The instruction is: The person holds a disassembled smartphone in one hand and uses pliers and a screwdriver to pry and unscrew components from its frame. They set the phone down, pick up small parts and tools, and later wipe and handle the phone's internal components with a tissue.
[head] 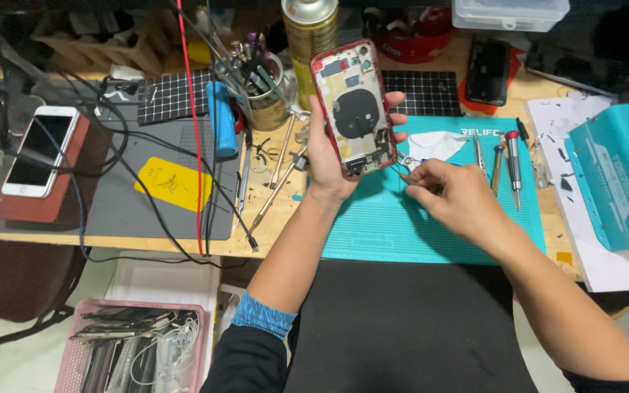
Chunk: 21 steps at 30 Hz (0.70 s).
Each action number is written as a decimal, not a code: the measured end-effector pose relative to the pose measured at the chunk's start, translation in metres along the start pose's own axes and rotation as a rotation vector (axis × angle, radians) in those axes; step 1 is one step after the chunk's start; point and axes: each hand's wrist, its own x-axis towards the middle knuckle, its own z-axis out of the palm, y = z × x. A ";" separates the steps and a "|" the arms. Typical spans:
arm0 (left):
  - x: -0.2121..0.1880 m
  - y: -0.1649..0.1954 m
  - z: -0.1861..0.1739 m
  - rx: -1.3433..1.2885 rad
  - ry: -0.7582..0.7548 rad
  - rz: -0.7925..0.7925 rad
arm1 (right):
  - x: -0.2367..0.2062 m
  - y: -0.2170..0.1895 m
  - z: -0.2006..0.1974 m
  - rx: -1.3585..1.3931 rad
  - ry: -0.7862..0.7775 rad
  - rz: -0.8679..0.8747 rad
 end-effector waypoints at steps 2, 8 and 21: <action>0.000 0.000 0.001 0.015 -0.029 0.004 | 0.000 -0.003 0.002 -0.097 0.010 0.044; 0.000 -0.001 0.002 -0.002 -0.050 -0.025 | 0.003 -0.021 0.003 -0.526 0.198 -0.344; 0.000 -0.017 -0.004 0.084 0.037 -0.104 | 0.012 -0.053 -0.002 -0.380 0.246 -0.856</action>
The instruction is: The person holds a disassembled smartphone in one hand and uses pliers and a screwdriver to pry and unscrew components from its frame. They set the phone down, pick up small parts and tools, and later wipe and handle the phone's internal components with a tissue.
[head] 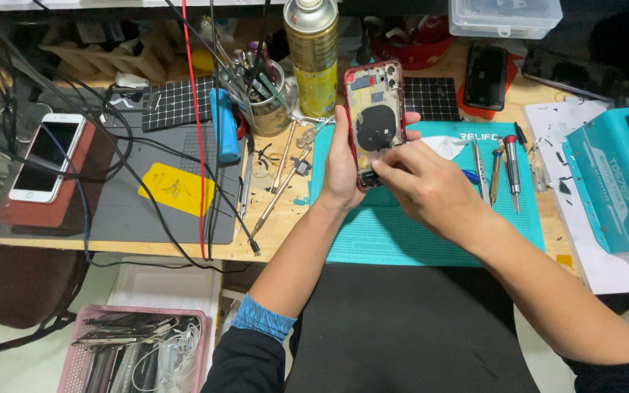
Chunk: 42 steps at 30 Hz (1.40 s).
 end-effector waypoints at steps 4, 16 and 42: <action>0.001 -0.004 -0.002 0.028 0.034 -0.028 | -0.004 0.001 0.003 0.065 -0.048 0.065; -0.001 -0.008 0.000 0.217 0.056 -0.090 | 0.007 0.010 -0.006 0.124 -0.249 0.110; -0.003 -0.008 0.000 0.337 0.091 -0.139 | 0.014 0.010 -0.006 0.062 -0.361 0.131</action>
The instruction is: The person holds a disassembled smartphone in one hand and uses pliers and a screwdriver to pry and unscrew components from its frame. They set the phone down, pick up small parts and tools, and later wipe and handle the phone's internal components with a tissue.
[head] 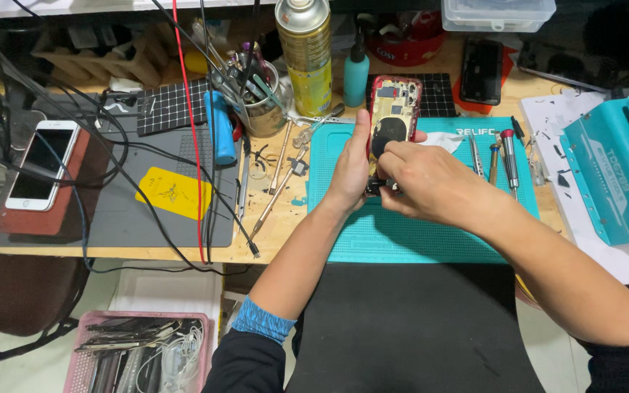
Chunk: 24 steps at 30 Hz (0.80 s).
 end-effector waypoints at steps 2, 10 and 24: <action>0.001 0.001 0.000 -0.003 0.010 0.012 | 0.000 -0.001 0.000 0.020 0.036 -0.024; 0.002 0.005 0.000 -0.237 0.017 0.084 | -0.005 -0.009 0.000 0.071 0.207 -0.096; 0.002 0.005 0.002 -0.175 0.091 0.118 | 0.000 0.002 0.011 0.054 0.177 -0.153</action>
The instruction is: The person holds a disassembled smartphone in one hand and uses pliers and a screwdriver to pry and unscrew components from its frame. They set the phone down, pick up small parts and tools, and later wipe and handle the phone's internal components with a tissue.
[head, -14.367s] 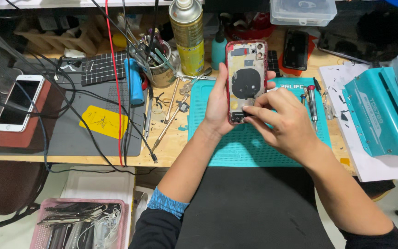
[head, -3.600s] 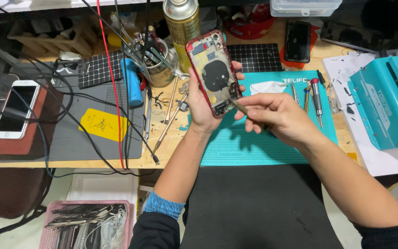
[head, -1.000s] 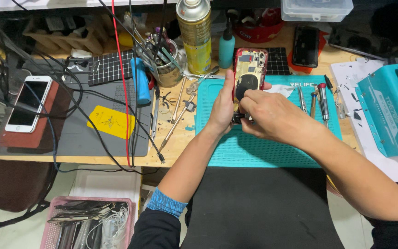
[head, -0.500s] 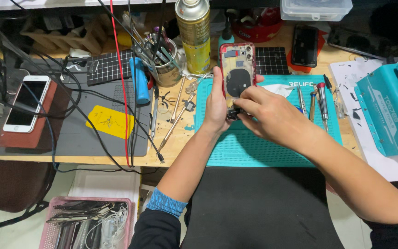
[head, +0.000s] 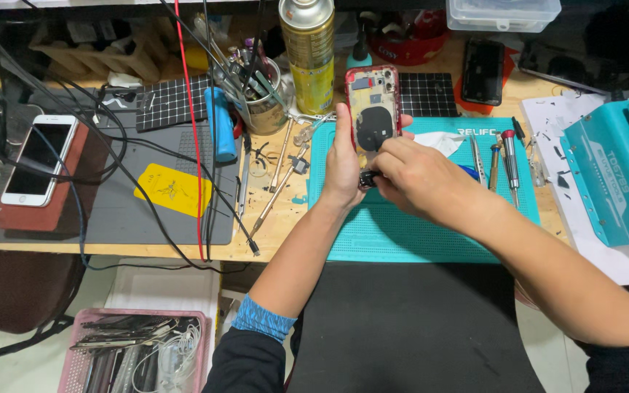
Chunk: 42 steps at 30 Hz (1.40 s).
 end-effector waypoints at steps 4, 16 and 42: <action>0.000 0.001 -0.004 0.137 -0.004 0.001 | 0.006 0.004 -0.004 0.014 -0.099 0.028; 0.005 -0.005 -0.015 0.129 -0.009 -0.086 | 0.019 0.007 -0.012 -0.040 -0.314 0.111; 0.008 -0.004 -0.018 -0.138 0.023 -0.077 | 0.017 0.001 -0.045 0.112 -0.124 0.113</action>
